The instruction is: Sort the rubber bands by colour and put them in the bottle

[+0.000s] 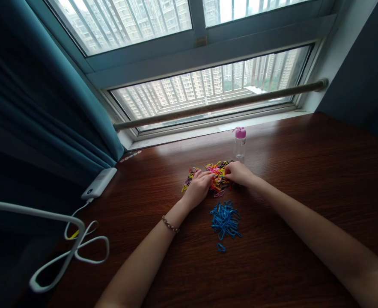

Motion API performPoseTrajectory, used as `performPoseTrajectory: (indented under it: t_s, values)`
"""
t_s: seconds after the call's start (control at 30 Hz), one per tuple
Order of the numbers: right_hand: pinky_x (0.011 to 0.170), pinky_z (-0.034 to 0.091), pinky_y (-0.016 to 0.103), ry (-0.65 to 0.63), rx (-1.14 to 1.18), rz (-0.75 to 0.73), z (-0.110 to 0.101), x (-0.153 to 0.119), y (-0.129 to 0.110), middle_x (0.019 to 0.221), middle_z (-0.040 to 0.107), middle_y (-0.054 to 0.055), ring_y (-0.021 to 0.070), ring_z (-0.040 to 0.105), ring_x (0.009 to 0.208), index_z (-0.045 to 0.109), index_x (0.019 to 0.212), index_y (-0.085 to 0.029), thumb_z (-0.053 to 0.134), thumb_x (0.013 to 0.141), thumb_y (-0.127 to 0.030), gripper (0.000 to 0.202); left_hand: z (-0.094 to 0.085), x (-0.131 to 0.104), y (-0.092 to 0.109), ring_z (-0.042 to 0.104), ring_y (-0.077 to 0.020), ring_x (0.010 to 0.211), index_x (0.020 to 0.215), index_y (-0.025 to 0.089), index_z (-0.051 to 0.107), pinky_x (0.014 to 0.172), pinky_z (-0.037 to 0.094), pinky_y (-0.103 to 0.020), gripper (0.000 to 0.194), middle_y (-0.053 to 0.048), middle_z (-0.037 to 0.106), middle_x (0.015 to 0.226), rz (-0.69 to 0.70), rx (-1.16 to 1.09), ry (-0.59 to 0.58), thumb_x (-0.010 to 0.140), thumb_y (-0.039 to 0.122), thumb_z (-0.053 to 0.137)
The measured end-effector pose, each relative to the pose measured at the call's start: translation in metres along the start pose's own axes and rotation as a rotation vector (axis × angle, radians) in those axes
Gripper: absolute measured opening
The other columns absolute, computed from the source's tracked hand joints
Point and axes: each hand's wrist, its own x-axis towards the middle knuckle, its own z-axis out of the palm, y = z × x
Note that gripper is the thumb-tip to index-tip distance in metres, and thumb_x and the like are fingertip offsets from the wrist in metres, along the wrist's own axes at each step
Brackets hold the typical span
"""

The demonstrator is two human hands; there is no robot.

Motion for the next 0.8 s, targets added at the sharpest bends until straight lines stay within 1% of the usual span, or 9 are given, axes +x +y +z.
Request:
performPoseTrajectory:
  t_s: [0.17, 0.27, 0.37, 0.43, 0.5, 0.57, 0.63, 0.7, 0.8]
  values:
    - [0.059, 0.040, 0.020, -0.005, 0.068, 0.008, -0.004, 0.009, 0.008, 0.075, 0.068, 0.006, 0.0157, 0.061, 0.071, 0.065, 0.068, -0.015, 0.058, 0.069, -0.022, 0.009, 0.002, -0.001, -0.004, 0.052, -0.0201, 0.101, 0.108, 0.018, 0.054, 0.093, 0.034, -0.040, 0.025, -0.008, 0.063, 0.100, -0.114, 0.008, 0.063, 0.084, 0.022, 0.046]
    - [0.053, 0.042, 0.019, -0.024, 0.141, 0.047, -0.005, 0.011, 0.009, 0.069, 0.068, 0.006, 0.0146, 0.062, 0.063, 0.062, 0.068, -0.013, 0.053, 0.073, -0.019, 0.012, 0.003, -0.001, -0.006, 0.051, -0.0209, 0.101, 0.109, 0.018, 0.054, 0.091, 0.033, -0.039, 0.031, -0.008, 0.063, 0.098, -0.202, -0.002, 0.072, 0.080, 0.027, 0.055]
    - [0.047, 0.043, 0.018, -0.056, 0.226, 0.079, -0.005, 0.010, 0.008, 0.065, 0.068, 0.005, 0.0120, 0.061, 0.054, 0.060, 0.076, -0.012, 0.050, 0.076, -0.017, 0.011, 0.004, 0.000, -0.008, 0.050, -0.0210, 0.101, 0.107, 0.022, 0.056, 0.091, 0.031, -0.040, 0.030, -0.005, 0.064, 0.096, -0.247, -0.032, 0.049, 0.078, 0.029, 0.058]
    - [0.045, 0.043, 0.018, -0.051, 0.263, 0.087, -0.006, 0.009, 0.007, 0.067, 0.069, 0.004, 0.0119, 0.061, 0.054, 0.057, 0.086, -0.012, 0.054, 0.074, -0.017, 0.014, 0.004, 0.000, -0.009, 0.050, -0.0213, 0.100, 0.103, 0.024, 0.058, 0.091, 0.030, -0.041, 0.028, -0.004, 0.065, 0.094, -0.267, -0.061, 0.044, 0.076, 0.028, 0.060]
    - [0.044, 0.044, 0.018, -0.023, 0.305, 0.083, -0.009, 0.007, 0.005, 0.068, 0.068, 0.003, 0.0123, 0.061, 0.054, 0.054, 0.095, -0.012, 0.060, 0.069, -0.016, 0.027, 0.003, 0.000, -0.010, 0.051, -0.0214, 0.100, 0.102, 0.024, 0.059, 0.091, 0.031, -0.041, 0.028, -0.003, 0.065, 0.093, -0.290, -0.104, 0.057, 0.074, 0.025, 0.062]
    - [0.045, 0.044, 0.019, 0.010, 0.347, 0.062, -0.012, 0.006, 0.004, 0.065, 0.067, 0.001, 0.0118, 0.060, 0.052, 0.053, 0.098, -0.014, 0.064, 0.064, -0.014, 0.036, 0.002, 0.001, -0.010, 0.052, -0.0210, 0.097, 0.102, 0.023, 0.058, 0.091, 0.033, -0.041, 0.029, -0.003, 0.065, 0.090, -0.315, -0.150, 0.074, 0.073, 0.020, 0.062]
    - [0.046, 0.044, 0.019, 0.023, 0.365, 0.034, -0.016, 0.005, 0.002, 0.061, 0.066, -0.001, 0.0112, 0.059, 0.051, 0.055, 0.096, -0.014, 0.066, 0.062, -0.013, 0.035, 0.000, 0.001, -0.010, 0.053, -0.0205, 0.095, 0.100, 0.022, 0.058, 0.090, 0.035, -0.041, 0.029, -0.003, 0.065, 0.087, -0.338, -0.187, 0.088, 0.072, 0.016, 0.060]
    - [0.047, 0.045, 0.020, 0.000, 0.353, 0.010, -0.021, 0.003, -0.001, 0.059, 0.065, -0.001, 0.0113, 0.059, 0.051, 0.058, 0.089, -0.014, 0.067, 0.062, -0.014, 0.029, -0.001, 0.001, -0.010, 0.054, -0.0199, 0.093, 0.098, 0.021, 0.058, 0.089, 0.037, -0.040, 0.028, -0.002, 0.065, 0.086, -0.348, -0.218, 0.108, 0.071, 0.013, 0.059]
    - [0.047, 0.045, 0.020, -0.030, 0.325, -0.020, -0.027, 0.000, -0.006, 0.060, 0.065, 0.001, 0.0127, 0.061, 0.053, 0.063, 0.081, -0.014, 0.067, 0.063, -0.016, 0.019, -0.002, 0.002, -0.011, 0.055, -0.0185, 0.090, 0.097, 0.020, 0.059, 0.086, 0.040, -0.036, 0.024, -0.003, 0.064, 0.087, -0.340, -0.274, 0.151, 0.073, 0.014, 0.056]
